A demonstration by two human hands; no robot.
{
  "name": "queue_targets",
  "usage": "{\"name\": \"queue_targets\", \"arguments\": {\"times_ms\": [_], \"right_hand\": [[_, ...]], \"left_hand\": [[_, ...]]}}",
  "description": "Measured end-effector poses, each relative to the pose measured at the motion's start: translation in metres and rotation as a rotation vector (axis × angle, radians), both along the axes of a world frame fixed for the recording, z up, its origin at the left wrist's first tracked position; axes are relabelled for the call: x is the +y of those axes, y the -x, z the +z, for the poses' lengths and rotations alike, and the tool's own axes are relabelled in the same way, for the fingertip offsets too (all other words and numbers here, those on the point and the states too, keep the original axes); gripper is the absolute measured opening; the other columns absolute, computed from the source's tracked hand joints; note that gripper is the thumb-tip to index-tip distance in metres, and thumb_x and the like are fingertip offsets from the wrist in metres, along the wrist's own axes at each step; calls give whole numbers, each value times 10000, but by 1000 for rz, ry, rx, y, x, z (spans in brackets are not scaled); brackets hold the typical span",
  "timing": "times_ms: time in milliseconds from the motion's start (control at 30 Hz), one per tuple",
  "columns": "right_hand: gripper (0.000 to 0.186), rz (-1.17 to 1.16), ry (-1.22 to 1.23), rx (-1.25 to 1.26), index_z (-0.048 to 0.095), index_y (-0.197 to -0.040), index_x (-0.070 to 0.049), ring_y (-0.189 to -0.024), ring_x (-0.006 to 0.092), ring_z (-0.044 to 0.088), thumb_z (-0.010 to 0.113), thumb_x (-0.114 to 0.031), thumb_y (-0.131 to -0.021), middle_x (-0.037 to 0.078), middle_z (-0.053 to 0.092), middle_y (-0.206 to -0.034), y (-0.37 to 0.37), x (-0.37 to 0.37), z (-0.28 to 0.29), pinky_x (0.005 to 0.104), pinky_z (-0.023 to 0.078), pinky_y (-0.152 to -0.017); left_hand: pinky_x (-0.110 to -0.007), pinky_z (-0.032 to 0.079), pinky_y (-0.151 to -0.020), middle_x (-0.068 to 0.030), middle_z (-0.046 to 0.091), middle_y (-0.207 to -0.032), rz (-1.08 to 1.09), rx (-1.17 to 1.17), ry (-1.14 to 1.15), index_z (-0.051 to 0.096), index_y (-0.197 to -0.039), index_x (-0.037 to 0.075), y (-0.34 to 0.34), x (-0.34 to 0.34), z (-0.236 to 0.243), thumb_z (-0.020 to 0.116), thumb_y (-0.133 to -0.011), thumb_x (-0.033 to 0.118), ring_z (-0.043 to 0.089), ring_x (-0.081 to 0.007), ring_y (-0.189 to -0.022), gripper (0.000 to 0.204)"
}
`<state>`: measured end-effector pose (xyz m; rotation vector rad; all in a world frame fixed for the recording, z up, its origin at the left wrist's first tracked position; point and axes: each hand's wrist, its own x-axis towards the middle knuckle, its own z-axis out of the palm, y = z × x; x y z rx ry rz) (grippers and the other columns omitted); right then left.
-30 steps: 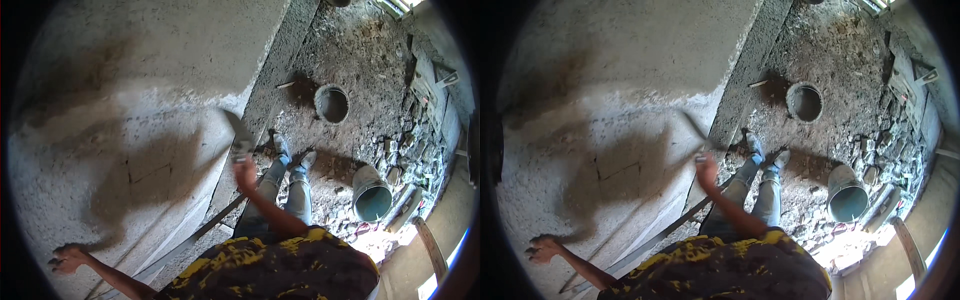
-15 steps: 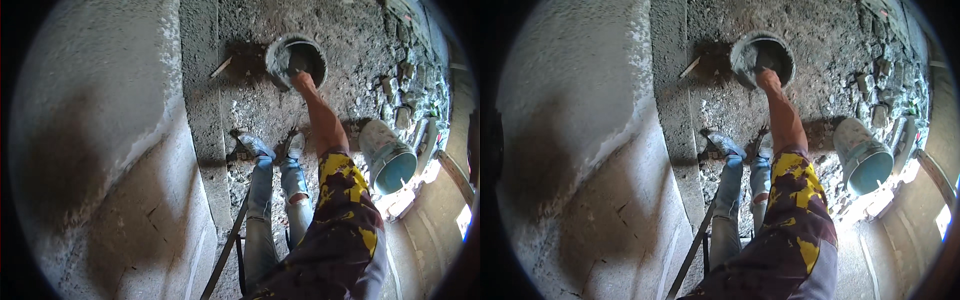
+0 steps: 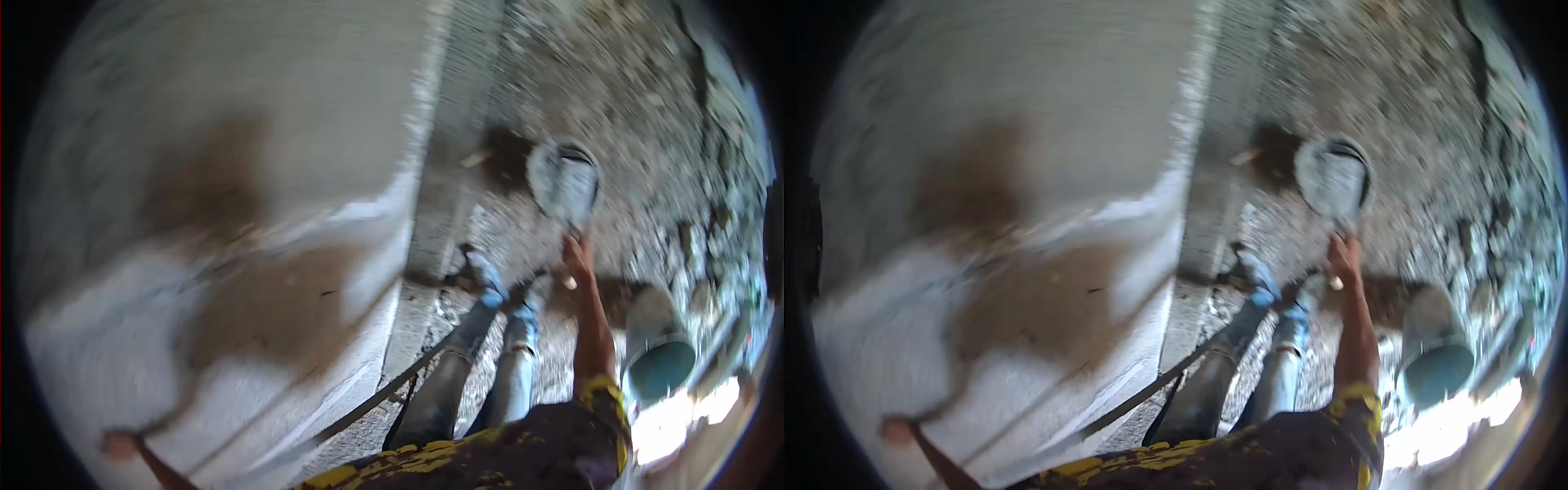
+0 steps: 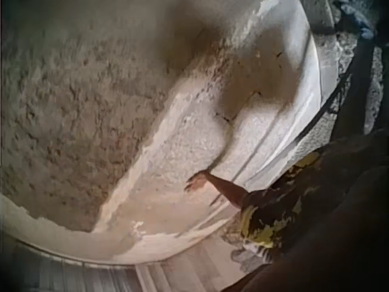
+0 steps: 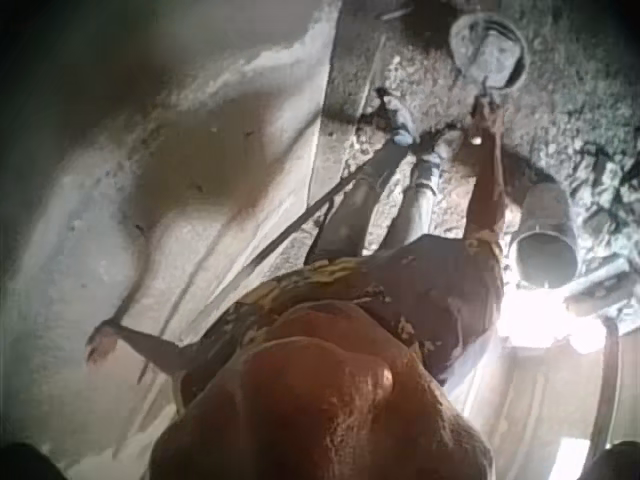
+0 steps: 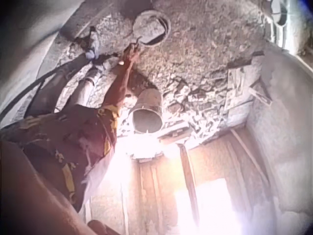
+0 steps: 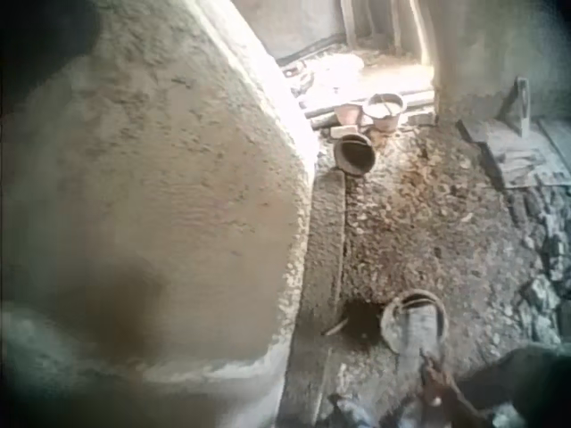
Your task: The person applies wet plaster from a bucket onto a wall with a trowel, levels the surface using a straight edge board, and smooths the plastered wall with a wooden plastering float.
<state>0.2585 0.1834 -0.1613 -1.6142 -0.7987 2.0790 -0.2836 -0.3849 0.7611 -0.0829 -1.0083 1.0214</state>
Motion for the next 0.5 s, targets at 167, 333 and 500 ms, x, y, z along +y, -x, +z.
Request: {"name": "queue_targets", "arguments": {"times_ms": [167,333,500], "right_hand": [[303,-255,-400,-32,543,-959,-18,-537,123,468,472,-283,-829,28,507,-625,-58,56,193,253,386,-515],[320,-564,-840,-482,539,-990,-13,-673,171,533,560,-275,-806,76,542,-741,-116,100,318,275,409,-575],[202,-741,-620,-1370,556,-885,-11,-728,222,579,608,-158,-756,121,574,-786,-65,108,308,336,485,-616]], "left_hand": [[-525,286,-949,-216,305,-1354,-352,-305,-367,337,-1330,83,-56,105,-94,207,-907,520,330,-396,-1216,622],[-596,211,-943,-203,230,-1396,-499,-407,-565,288,-1359,123,-77,131,-91,202,-862,608,224,-414,-1267,699],[-593,235,-933,-196,261,-1386,-511,-402,-604,324,-1344,125,-70,136,-91,241,-855,611,240,-415,-1261,694]]}}
